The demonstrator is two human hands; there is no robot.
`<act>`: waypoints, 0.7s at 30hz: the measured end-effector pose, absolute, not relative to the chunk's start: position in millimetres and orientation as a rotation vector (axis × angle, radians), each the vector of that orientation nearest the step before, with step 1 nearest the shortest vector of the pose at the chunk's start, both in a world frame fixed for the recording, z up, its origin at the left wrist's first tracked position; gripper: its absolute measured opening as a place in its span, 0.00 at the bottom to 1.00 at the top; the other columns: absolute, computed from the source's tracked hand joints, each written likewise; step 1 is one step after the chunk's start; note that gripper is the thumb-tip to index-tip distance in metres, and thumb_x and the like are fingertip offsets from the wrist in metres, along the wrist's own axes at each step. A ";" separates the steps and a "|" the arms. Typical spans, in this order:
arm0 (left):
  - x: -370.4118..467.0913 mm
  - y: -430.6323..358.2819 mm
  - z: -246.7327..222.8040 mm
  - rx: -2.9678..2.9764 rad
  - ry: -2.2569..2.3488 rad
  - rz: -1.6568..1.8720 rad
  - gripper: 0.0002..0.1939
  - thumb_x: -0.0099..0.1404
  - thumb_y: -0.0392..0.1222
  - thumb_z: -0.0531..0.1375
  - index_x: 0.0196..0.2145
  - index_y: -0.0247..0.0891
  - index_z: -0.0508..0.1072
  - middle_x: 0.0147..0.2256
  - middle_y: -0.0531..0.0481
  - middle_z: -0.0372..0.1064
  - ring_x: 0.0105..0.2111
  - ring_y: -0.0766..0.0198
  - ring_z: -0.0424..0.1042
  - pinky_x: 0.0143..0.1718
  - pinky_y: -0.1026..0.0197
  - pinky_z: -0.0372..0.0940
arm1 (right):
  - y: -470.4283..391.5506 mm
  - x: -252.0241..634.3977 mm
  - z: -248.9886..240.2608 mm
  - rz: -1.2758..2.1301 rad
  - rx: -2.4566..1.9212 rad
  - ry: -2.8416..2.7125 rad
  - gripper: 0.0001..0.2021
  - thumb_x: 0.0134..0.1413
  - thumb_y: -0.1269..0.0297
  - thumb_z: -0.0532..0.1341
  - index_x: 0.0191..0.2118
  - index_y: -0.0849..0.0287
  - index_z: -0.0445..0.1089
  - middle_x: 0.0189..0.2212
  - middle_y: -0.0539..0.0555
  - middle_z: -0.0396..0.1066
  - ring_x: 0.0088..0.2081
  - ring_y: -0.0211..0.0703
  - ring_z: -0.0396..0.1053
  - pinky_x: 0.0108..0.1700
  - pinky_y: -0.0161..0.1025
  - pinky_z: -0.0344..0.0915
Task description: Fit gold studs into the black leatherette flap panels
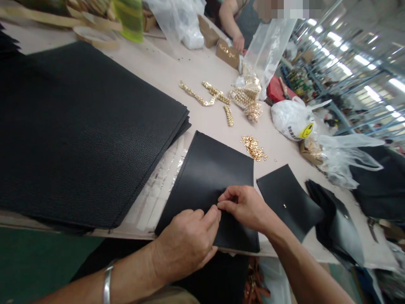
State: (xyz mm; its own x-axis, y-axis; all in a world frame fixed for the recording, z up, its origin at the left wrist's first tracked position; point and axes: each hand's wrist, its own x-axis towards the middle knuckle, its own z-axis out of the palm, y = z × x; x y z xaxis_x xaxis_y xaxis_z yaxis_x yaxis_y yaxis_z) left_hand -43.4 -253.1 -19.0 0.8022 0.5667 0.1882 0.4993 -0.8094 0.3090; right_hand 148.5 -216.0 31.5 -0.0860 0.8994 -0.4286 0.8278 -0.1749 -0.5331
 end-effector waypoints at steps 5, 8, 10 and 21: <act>-44.7 -253.5 -21.8 2.750 0.815 0.414 0.26 0.66 0.48 0.56 0.57 0.30 0.68 0.55 0.42 0.71 0.35 0.57 0.72 0.32 0.54 0.65 | -198.6 147.7 36.9 1.284 -2.155 -1.907 0.04 0.46 0.67 0.67 0.26 0.58 0.72 0.19 0.46 0.70 0.22 0.36 0.67 0.23 0.31 0.56; -43.8 -252.1 -24.7 2.764 0.820 0.481 0.23 0.66 0.43 0.55 0.55 0.30 0.70 0.52 0.42 0.73 0.34 0.58 0.72 0.32 0.55 0.65 | -192.7 143.2 42.3 1.245 -2.220 -1.956 0.06 0.45 0.68 0.68 0.25 0.58 0.70 0.18 0.45 0.68 0.22 0.35 0.65 0.22 0.30 0.55; -42.8 -251.5 -26.6 2.765 0.828 0.533 0.22 0.64 0.39 0.53 0.54 0.30 0.72 0.50 0.42 0.75 0.33 0.58 0.72 0.32 0.55 0.65 | -190.6 139.9 44.8 1.233 -2.239 -1.965 0.06 0.46 0.68 0.68 0.24 0.58 0.70 0.17 0.45 0.67 0.22 0.35 0.64 0.22 0.30 0.54; -48.6 -241.8 -33.3 2.902 0.747 0.923 0.22 0.61 0.28 0.49 0.47 0.33 0.77 0.44 0.44 0.78 0.34 0.60 0.78 0.32 0.58 0.70 | -219.9 160.6 36.4 0.615 -2.103 -1.852 0.11 0.50 0.63 0.69 0.41 0.57 0.75 0.36 0.53 0.73 0.38 0.44 0.72 0.43 0.38 0.66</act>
